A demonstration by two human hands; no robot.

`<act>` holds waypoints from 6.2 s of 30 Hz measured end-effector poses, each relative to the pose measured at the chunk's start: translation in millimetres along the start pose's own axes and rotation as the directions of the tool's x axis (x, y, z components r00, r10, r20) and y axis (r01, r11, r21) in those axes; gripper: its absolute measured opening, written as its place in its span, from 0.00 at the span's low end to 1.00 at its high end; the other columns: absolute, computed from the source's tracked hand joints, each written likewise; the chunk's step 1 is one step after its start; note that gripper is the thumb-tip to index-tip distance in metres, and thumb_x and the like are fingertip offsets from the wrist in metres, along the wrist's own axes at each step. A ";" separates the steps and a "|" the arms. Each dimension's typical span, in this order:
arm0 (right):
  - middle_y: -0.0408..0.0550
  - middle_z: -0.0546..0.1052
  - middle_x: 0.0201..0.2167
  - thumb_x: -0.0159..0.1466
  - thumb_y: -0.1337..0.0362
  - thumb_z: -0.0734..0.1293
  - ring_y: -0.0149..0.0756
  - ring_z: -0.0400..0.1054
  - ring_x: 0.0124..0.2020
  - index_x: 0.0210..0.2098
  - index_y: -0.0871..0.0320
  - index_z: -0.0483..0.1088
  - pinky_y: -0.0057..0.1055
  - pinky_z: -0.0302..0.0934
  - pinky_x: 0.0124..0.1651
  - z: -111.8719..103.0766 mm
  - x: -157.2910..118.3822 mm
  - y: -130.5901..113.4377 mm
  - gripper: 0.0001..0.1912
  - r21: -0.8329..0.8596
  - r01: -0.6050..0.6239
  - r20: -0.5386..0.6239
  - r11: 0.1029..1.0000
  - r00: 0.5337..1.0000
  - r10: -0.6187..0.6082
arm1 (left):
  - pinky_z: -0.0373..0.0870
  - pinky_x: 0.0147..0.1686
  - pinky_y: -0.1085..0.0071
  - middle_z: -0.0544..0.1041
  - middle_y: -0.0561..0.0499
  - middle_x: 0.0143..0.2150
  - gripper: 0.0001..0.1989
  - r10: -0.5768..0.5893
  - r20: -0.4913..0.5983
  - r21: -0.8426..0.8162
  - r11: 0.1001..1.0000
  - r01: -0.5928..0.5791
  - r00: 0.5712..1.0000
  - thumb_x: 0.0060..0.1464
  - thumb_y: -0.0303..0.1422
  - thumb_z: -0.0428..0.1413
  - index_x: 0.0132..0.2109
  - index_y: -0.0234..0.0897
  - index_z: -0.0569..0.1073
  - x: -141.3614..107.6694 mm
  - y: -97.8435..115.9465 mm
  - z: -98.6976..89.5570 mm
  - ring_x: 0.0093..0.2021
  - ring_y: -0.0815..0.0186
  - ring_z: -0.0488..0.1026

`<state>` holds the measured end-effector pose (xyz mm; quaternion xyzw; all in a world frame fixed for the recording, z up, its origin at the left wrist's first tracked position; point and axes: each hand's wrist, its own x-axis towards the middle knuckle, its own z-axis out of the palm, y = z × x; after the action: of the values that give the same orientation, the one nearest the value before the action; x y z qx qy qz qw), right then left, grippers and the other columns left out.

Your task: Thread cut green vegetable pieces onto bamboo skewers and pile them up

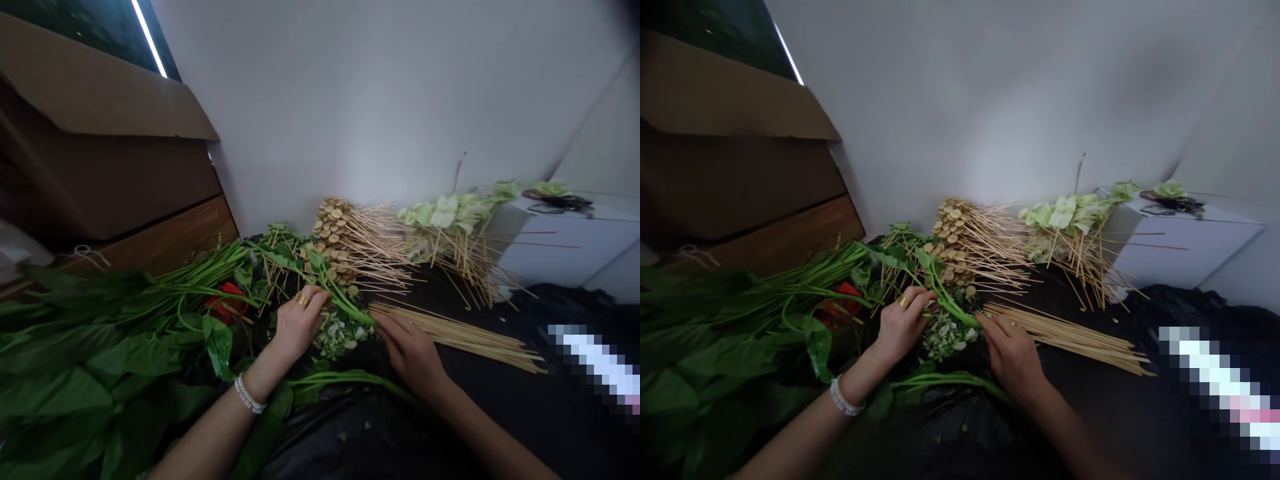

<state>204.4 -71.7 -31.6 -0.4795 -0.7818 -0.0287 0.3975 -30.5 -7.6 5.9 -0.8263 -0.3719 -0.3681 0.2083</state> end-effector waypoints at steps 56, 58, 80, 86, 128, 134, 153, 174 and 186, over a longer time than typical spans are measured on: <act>0.49 0.75 0.35 0.65 0.68 0.62 0.36 0.70 0.37 0.47 0.57 0.69 0.32 0.64 0.41 -20.0 19.6 -8.1 0.12 0.011 -0.088 -0.358 0.996 0.930 0.086 | 0.61 0.51 0.55 0.75 0.47 0.41 0.07 -0.114 -0.302 -0.242 0.970 0.040 0.947 0.52 0.23 0.47 0.34 0.39 0.65 10.2 0.6 -20.9 0.47 0.59 0.68; 0.49 0.75 0.35 0.65 0.66 0.61 0.37 0.70 0.37 0.46 0.57 0.69 0.32 0.64 0.40 -20.5 18.2 -8.0 0.11 0.080 -0.141 -0.344 0.987 0.925 0.160 | 0.66 0.45 0.59 0.74 0.50 0.34 0.10 0.011 -0.295 -0.328 0.938 -0.112 0.956 0.51 0.21 0.46 0.37 0.40 0.65 5.3 4.6 -20.4 0.40 0.63 0.71; 0.38 0.70 0.25 0.67 0.50 0.56 0.23 0.55 0.15 0.42 0.57 0.62 0.23 0.48 0.18 -16.2 15.2 -29.8 0.16 0.660 -0.556 0.447 0.505 0.831 0.331 | 0.71 0.38 0.76 0.73 0.49 0.39 0.20 0.002 -0.085 -0.189 0.982 -0.018 0.996 0.57 0.25 0.54 0.56 0.41 0.68 -9.2 17.0 -4.7 0.38 0.69 0.73; 0.37 0.70 0.23 0.68 0.51 0.56 0.23 0.55 0.16 0.43 0.56 0.62 0.22 0.46 0.19 -14.6 12.4 -34.1 0.15 0.622 -0.568 0.488 0.539 0.820 0.300 | 0.70 0.33 0.74 0.73 0.47 0.41 0.08 -0.068 0.003 -0.082 0.994 0.068 0.998 0.58 0.34 0.54 0.44 0.39 0.74 -6.6 17.5 -1.7 0.34 0.68 0.73; 0.37 0.65 0.19 0.68 0.56 0.56 0.30 0.61 0.21 0.47 0.57 0.64 0.27 0.55 0.27 -13.9 13.5 -16.7 0.14 0.443 -0.449 0.209 0.776 0.894 0.397 | 0.66 0.32 0.75 0.74 0.52 0.33 0.07 -0.232 -0.052 -0.321 0.925 0.204 0.971 0.58 0.30 0.53 0.44 0.36 0.70 -4.9 0.6 2.1 0.29 0.70 0.70; 0.48 0.76 0.33 0.66 0.59 0.57 0.38 0.71 0.35 0.45 0.57 0.66 0.32 0.61 0.39 -6.8 8.4 -16.9 0.12 0.281 -0.309 0.195 0.908 0.945 0.262 | 0.69 0.35 0.73 0.73 0.48 0.40 0.20 0.006 -0.154 -0.127 0.992 -0.026 0.988 0.55 0.26 0.56 0.55 0.41 0.69 -8.0 -1.2 4.2 0.37 0.67 0.72; 0.48 0.78 0.40 0.68 0.61 0.57 0.37 0.73 0.40 0.47 0.56 0.68 0.32 0.65 0.42 -6.1 6.4 -17.9 0.13 0.227 -0.174 0.203 0.958 0.971 0.128 | 0.66 0.38 0.62 0.72 0.47 0.36 0.07 0.081 0.281 0.110 0.987 -0.116 0.956 0.55 0.34 0.55 0.39 0.37 0.71 2.3 0.9 -1.6 0.37 0.58 0.64; 0.45 0.76 0.37 0.63 0.54 0.64 0.32 0.70 0.31 0.48 0.51 0.71 0.29 0.65 0.35 -42.2 23.6 -27.0 0.15 0.653 -0.440 0.463 0.616 0.876 0.135 | 0.62 0.42 0.66 0.70 0.49 0.33 0.09 -0.419 0.089 -0.248 0.869 0.428 0.903 0.58 0.28 0.44 0.33 0.38 0.68 3.6 -26.9 7.2 0.37 0.62 0.67; 0.41 0.72 0.25 0.54 0.57 0.72 0.31 0.63 0.26 0.28 0.55 0.70 0.26 0.50 0.27 -35.6 10.4 -22.9 0.10 0.082 -0.147 0.642 0.986 0.764 0.060 | 0.61 0.46 0.61 0.73 0.47 0.38 0.10 -0.411 0.030 -0.156 0.899 0.410 0.911 0.58 0.27 0.45 0.34 0.38 0.69 4.2 -24.9 3.7 0.42 0.60 0.66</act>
<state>205.5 -91.7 7.2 -0.4770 -0.8426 0.2073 0.1398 -46.1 12.5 8.5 -0.7427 -0.5066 -0.4338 0.0603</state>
